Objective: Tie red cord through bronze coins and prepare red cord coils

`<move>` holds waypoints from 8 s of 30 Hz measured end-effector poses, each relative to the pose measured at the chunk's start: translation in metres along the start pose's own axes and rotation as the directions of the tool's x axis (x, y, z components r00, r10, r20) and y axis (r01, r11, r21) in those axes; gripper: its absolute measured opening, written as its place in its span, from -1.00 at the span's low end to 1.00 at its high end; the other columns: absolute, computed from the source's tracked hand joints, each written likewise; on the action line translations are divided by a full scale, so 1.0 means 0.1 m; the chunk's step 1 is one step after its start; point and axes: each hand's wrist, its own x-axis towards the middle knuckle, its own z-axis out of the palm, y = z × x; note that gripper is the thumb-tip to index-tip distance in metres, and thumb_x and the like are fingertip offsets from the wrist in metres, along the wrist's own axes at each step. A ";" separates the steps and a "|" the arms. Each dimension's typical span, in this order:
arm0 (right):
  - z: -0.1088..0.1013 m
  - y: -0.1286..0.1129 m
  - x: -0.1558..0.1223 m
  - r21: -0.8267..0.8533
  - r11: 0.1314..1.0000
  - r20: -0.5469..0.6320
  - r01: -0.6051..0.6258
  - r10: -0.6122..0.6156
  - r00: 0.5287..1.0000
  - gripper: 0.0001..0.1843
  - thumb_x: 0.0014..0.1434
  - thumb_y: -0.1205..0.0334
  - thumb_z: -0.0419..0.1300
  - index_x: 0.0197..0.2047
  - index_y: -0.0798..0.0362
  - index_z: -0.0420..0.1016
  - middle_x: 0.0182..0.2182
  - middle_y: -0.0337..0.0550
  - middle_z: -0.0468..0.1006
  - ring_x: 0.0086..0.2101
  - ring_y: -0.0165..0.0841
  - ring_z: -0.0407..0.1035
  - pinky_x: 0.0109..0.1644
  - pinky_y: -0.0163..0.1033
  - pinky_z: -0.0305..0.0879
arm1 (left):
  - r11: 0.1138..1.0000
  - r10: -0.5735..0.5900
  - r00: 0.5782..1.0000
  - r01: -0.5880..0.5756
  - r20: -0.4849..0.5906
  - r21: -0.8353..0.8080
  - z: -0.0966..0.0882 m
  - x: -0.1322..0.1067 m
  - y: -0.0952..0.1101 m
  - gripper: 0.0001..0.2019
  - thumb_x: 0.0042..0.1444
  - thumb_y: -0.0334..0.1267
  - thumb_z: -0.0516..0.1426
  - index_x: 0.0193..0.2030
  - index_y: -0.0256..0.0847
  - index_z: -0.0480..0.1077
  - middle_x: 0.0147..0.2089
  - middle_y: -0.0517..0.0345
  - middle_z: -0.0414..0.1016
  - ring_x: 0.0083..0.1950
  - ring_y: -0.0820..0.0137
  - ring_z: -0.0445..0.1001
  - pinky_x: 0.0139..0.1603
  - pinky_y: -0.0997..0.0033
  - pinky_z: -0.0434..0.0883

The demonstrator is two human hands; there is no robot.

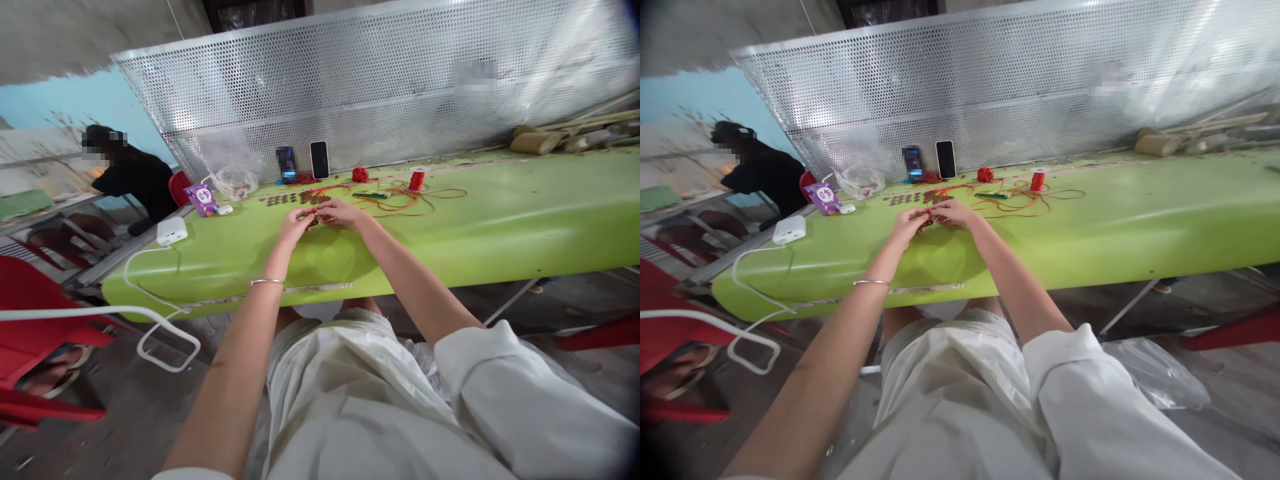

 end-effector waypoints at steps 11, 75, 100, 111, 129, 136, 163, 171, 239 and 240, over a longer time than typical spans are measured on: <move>-0.01 0.00 0.01 -0.020 1.000 -0.052 0.021 -0.022 0.998 -0.92 0.10 0.37 0.28 -0.41 0.18 0.49 -0.58 -0.27 0.48 -0.58 -0.55 0.31 -0.48 -0.44 0.27 | 1.000 0.015 1.000 -0.015 0.013 -0.019 0.01 0.01 -0.02 -0.82 0.23 -0.27 0.13 -0.09 -0.32 0.40 -0.15 0.07 0.48 -0.23 0.40 0.50 -0.24 0.33 0.51; -0.03 0.02 -0.05 0.042 0.984 -0.018 0.176 -0.175 0.984 -0.73 -0.08 0.47 0.35 -0.27 0.09 0.46 -0.32 -0.22 0.54 -0.35 -0.47 0.46 -0.15 -0.26 0.49 | 0.990 0.138 0.990 -0.138 -0.032 0.005 -0.03 0.11 -0.18 -0.79 0.23 -0.24 0.13 -0.07 -0.31 0.40 -0.09 0.04 0.48 -0.13 0.34 0.50 -0.11 0.20 0.48; -0.01 0.02 -0.03 0.061 0.996 -0.010 0.060 -0.059 0.998 -0.88 -0.05 0.33 0.41 -0.46 0.13 0.53 -0.44 -0.19 0.58 -0.38 -0.44 0.48 -0.20 -0.35 0.48 | 0.957 0.287 0.952 -0.281 -0.107 0.067 -0.01 0.07 -0.11 -0.86 0.17 -0.29 0.18 -0.17 -0.29 0.47 -0.19 0.06 0.55 -0.23 0.38 0.51 -0.13 0.29 0.43; -0.02 -0.05 -0.11 0.114 0.993 0.026 0.033 -0.036 0.999 -0.89 0.01 0.31 0.38 -0.43 0.12 0.54 -0.42 -0.19 0.58 -0.39 -0.48 0.46 -0.18 -0.36 0.44 | 0.931 0.357 0.923 -0.340 -0.144 0.129 0.01 -0.03 0.01 -0.89 0.12 -0.41 0.13 -0.32 -0.18 0.48 -0.27 0.10 0.55 -0.41 0.41 0.42 -0.37 0.44 0.33; -0.05 -0.02 -0.07 0.114 0.993 0.010 0.016 -0.017 1.000 -0.91 -0.03 0.35 0.40 -0.39 0.12 0.59 -0.36 -0.16 0.59 -0.34 -0.46 0.47 -0.15 -0.33 0.42 | 0.890 0.431 0.890 -0.393 -0.147 0.231 -0.02 0.04 -0.05 -0.85 0.17 -0.34 0.10 -0.33 -0.17 0.51 -0.20 0.09 0.59 -0.37 0.40 0.46 -0.35 0.44 0.38; -0.05 0.00 -0.05 0.099 0.995 -0.015 -0.002 0.003 1.000 -0.95 0.02 0.43 0.34 -0.41 0.12 0.59 -0.34 -0.15 0.59 -0.35 -0.45 0.47 -0.09 -0.26 0.42 | 0.872 0.460 0.875 -0.412 -0.153 0.264 -0.02 0.07 -0.09 -0.82 0.18 -0.37 0.08 -0.36 -0.18 0.50 -0.22 0.09 0.60 -0.41 0.43 0.46 -0.39 0.46 0.39; -0.03 -0.02 -0.07 0.044 0.999 -0.011 -0.016 0.017 1.000 -0.97 0.01 0.40 0.36 -0.42 0.13 0.61 -0.42 -0.15 0.61 -0.42 -0.48 0.45 -0.27 -0.40 0.42 | 0.838 0.483 0.869 -0.424 -0.106 0.344 -0.03 0.09 -0.12 -0.78 0.22 -0.42 0.04 -0.23 -0.19 0.53 -0.12 0.04 0.58 -0.16 0.33 0.53 -0.20 0.36 0.44; -0.03 0.00 -0.04 0.024 1.000 -0.006 -0.018 0.019 1.000 -0.95 -0.03 0.38 0.38 -0.40 0.11 0.62 -0.41 -0.16 0.62 -0.42 -0.48 0.45 -0.24 -0.40 0.42 | 0.835 0.481 0.873 -0.430 -0.076 0.344 -0.04 0.08 -0.12 -0.84 0.26 -0.31 0.08 -0.21 -0.27 0.49 -0.13 0.03 0.55 -0.13 0.36 0.51 -0.10 0.26 0.46; 0.06 -0.11 -0.18 0.035 0.999 0.027 0.009 -0.010 1.000 -0.58 0.06 -0.14 0.27 -0.40 0.11 0.49 -0.44 -0.10 0.57 -0.45 -0.45 0.45 -0.42 -0.40 0.35 | 0.682 0.606 0.774 -0.387 -0.183 0.620 0.09 -0.20 0.15 -0.89 0.08 -0.42 0.17 -0.39 -0.12 0.39 -0.28 0.07 0.51 -0.14 0.17 0.47 0.05 0.12 0.24; 0.06 -0.12 -0.18 0.046 0.999 0.026 0.012 -0.014 1.000 -0.60 0.07 -0.12 0.27 -0.40 0.10 0.48 -0.44 -0.12 0.57 -0.46 -0.47 0.44 -0.42 -0.41 0.34 | 0.665 0.613 0.772 -0.389 -0.169 0.638 0.10 -0.21 0.16 -0.88 0.07 -0.43 0.17 -0.38 -0.12 0.39 -0.27 0.06 0.50 -0.12 0.15 0.46 0.06 0.11 0.23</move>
